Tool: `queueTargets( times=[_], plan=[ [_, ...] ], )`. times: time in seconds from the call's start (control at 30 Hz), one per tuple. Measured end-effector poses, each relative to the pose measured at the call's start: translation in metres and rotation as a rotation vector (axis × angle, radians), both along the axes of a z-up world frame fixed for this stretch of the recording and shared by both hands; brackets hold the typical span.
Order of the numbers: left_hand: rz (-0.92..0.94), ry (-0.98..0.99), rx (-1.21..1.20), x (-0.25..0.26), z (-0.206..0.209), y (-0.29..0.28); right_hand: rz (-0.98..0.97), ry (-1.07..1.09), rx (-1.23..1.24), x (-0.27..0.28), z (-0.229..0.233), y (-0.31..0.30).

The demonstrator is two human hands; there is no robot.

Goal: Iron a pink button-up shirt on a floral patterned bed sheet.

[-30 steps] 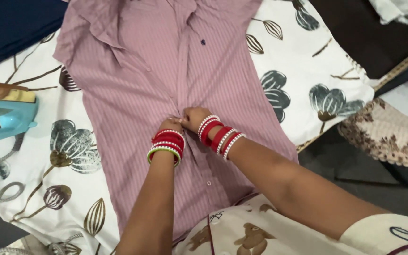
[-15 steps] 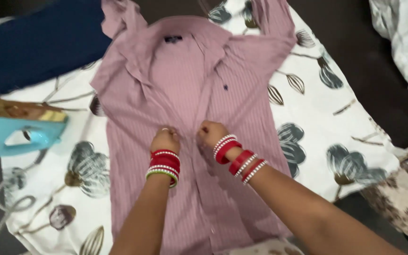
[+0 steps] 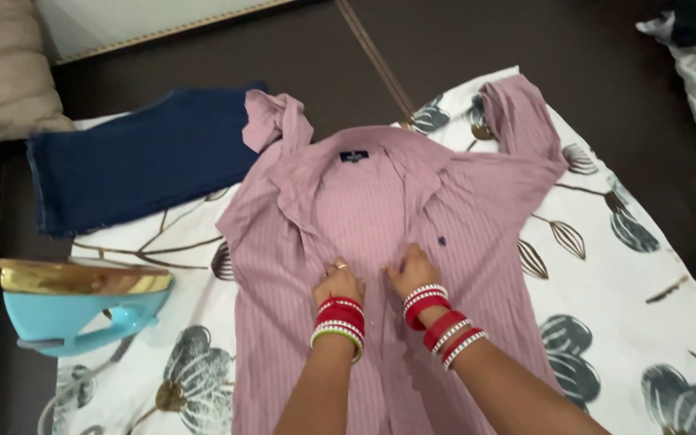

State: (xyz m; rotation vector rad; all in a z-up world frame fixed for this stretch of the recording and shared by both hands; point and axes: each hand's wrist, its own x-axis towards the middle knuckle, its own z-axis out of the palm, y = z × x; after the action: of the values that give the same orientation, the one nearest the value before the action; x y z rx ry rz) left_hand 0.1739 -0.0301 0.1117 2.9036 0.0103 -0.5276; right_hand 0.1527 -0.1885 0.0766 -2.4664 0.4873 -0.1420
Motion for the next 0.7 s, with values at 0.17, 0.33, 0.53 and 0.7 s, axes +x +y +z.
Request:
queueTargets(
  times=[0.17, 0.33, 0.53, 0.7],
  plan=[
    [0.203, 0.017, -0.037, 0.034, -0.023, -0.002, -0.038, 0.140, -0.146, 0.028, 0.017, -0.006],
    [-0.764, 0.197, 0.730, 0.060, -0.142, 0.000, -0.084, 0.289, -0.140, 0.045, 0.002, -0.025],
    [0.200, -0.048, -0.484, 0.067, 0.008, -0.011, -0.086, -0.215, 0.288, 0.065, -0.015, -0.007],
    [0.154, 0.198, -0.098, 0.060, -0.017, 0.005, 0.299, -0.171, 0.343, 0.054, -0.072, -0.005]
  ],
)
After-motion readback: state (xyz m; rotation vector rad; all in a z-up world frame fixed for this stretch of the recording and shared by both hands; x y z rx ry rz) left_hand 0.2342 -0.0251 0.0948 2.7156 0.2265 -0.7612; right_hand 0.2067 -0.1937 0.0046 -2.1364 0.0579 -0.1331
